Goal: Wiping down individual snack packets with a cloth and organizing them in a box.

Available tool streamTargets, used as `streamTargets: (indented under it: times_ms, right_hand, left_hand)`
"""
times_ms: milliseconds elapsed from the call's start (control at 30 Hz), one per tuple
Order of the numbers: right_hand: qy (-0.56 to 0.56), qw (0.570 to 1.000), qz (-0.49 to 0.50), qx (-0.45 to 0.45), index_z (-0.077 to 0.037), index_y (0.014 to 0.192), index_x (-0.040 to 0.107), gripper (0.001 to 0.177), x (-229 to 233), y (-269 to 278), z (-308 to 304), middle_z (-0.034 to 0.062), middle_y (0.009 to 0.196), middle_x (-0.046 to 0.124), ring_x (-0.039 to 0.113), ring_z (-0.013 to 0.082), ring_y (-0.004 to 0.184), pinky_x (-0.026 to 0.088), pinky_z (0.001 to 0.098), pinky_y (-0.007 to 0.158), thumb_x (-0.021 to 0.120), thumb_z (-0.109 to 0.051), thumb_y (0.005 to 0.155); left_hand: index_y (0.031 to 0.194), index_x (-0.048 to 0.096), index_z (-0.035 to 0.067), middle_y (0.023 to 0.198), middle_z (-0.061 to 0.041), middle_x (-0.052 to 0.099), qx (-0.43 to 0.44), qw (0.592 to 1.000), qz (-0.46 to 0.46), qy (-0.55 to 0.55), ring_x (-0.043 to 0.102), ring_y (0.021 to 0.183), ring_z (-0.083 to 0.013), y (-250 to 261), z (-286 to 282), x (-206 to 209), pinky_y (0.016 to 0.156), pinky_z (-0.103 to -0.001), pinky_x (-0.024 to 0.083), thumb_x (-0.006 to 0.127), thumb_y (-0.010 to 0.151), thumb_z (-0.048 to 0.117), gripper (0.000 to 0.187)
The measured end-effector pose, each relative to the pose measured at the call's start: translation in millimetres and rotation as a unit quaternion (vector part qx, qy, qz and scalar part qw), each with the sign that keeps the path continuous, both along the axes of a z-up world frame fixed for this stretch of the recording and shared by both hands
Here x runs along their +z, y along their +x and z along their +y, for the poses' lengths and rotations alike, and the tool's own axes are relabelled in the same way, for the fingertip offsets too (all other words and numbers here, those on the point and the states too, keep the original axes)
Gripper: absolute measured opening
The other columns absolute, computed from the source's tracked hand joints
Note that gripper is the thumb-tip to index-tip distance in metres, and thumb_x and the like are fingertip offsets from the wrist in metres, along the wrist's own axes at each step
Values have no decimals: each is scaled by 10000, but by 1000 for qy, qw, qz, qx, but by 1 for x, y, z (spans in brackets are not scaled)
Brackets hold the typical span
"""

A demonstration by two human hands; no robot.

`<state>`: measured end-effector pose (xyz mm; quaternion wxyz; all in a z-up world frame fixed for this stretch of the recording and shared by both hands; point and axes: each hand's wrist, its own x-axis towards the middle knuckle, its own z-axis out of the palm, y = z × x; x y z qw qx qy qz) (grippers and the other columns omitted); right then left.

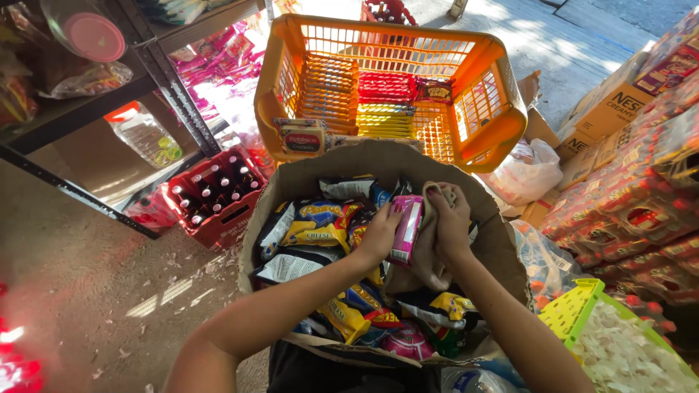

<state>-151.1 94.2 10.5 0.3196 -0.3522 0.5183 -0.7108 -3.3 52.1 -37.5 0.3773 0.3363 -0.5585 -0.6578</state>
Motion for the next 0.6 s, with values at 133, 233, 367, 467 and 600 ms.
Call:
streamTargets:
  times_ms: [133,233,367,467,600]
  right_hand:
    - [52,998,14,30,-49,1087,645,142,11,29,22,19,967,665,595,97,864,498,256,789,682,-131,977]
    - [19,985,167,26,-55,1122,629,215,21,58,44,41,1025,651,608,129,940,502,281,852,669,-113,918]
    - [-26,929,359,90,-66,1092,645,287,33,93,78,67,1040,607,599,199,979,483,353,875,717,-106,817]
    - [-15,917,367,154,-67,1074,661,291,46,106,95,71,1036,601,606,225,985,482,375,880,760,-121,806]
    - [10,918,368,150,-70,1066,683,285,55,100,93,77,1030,599,626,231,980,496,363,876,782,-135,808]
  left_hand:
    - [1251,585,68,1020,-72,685,-22,994,60,89,640,842,-153,23,22,1,782,-311,520,422,1075,299,332]
    - [1204,560,66,1005,-63,662,30,992,108,65,645,828,-134,38,23,7,747,-301,539,445,1083,277,269]
    - [1207,546,93,949,-35,636,72,981,158,87,646,758,-111,63,14,16,656,-270,554,406,1089,324,295]
    - [1209,544,83,942,-39,632,84,977,179,77,635,738,-106,72,20,6,641,-259,550,418,1090,340,310]
    - [1198,555,118,937,-31,655,58,971,187,134,664,753,-108,79,33,12,648,-268,573,430,1065,367,308]
